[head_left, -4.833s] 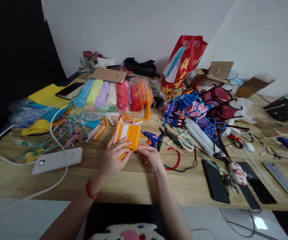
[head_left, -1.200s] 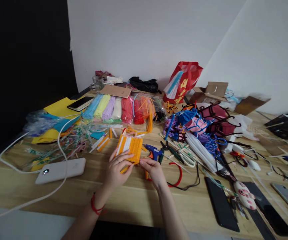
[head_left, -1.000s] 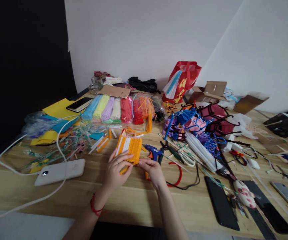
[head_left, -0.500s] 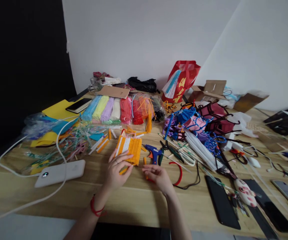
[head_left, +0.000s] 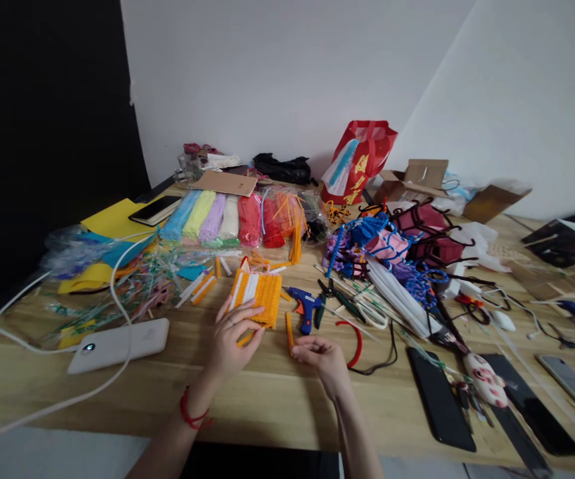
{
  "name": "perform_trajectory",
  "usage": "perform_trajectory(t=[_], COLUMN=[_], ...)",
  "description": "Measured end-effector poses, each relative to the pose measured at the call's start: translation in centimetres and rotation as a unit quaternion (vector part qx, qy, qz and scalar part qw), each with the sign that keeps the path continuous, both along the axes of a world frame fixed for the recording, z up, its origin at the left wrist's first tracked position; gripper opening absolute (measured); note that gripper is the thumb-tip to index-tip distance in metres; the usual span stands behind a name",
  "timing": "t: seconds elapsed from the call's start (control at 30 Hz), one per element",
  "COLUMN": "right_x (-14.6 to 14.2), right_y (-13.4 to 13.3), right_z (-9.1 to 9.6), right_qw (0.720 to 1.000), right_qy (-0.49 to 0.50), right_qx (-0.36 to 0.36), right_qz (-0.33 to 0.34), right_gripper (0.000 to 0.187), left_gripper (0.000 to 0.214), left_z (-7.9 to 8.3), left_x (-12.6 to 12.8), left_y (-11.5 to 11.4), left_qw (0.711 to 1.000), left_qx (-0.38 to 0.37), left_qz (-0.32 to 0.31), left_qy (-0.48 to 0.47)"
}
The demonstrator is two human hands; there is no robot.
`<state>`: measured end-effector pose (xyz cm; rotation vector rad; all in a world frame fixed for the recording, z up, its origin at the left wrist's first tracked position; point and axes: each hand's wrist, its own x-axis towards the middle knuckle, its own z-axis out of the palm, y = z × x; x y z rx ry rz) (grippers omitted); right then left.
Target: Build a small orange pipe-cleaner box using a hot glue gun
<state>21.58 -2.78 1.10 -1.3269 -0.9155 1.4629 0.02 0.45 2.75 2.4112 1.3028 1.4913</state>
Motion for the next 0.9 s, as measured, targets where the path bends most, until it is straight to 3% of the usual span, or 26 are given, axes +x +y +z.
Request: perform_trajectory(t=[0.17, 0.57, 0.73, 0.83, 0.9], right_x=[-0.5, -1.8, -1.6, -1.7, -1.8], right_y=[0.3, 1.3, 1.8, 1.9, 1.8], right_z=[0.3, 1.3, 1.6, 1.9, 2.2], right_qw=[0.995, 0.996, 0.984, 0.98, 0.982], right_qy=[-0.034, -0.007, -0.005, 0.051, 0.11], right_qx=[0.088, 0.089, 0.168, 0.178, 0.155], right_qz=[-0.015, -0.013, -0.066, -0.069, -0.023], right_gripper=[0.036, 0.044, 0.04, 0.038, 0.036], left_gripper=[0.011, 0.013, 0.013, 0.013, 0.013], left_z=[0.0, -0.1, -0.2, -0.2, -0.2], left_x=[-0.1, -0.1, 0.0, 0.0, -0.1], left_y=[-0.1, 0.0, 0.1, 0.2, 0.2], left_qw=[1.0, 1.0, 1.0, 1.0, 0.999], left_qx=[-0.002, 0.013, 0.02, 0.026, 0.035], left_qz=[0.004, -0.003, 0.002, 0.0, -0.003], left_qy=[0.008, 0.008, 0.001, -0.001, 0.0])
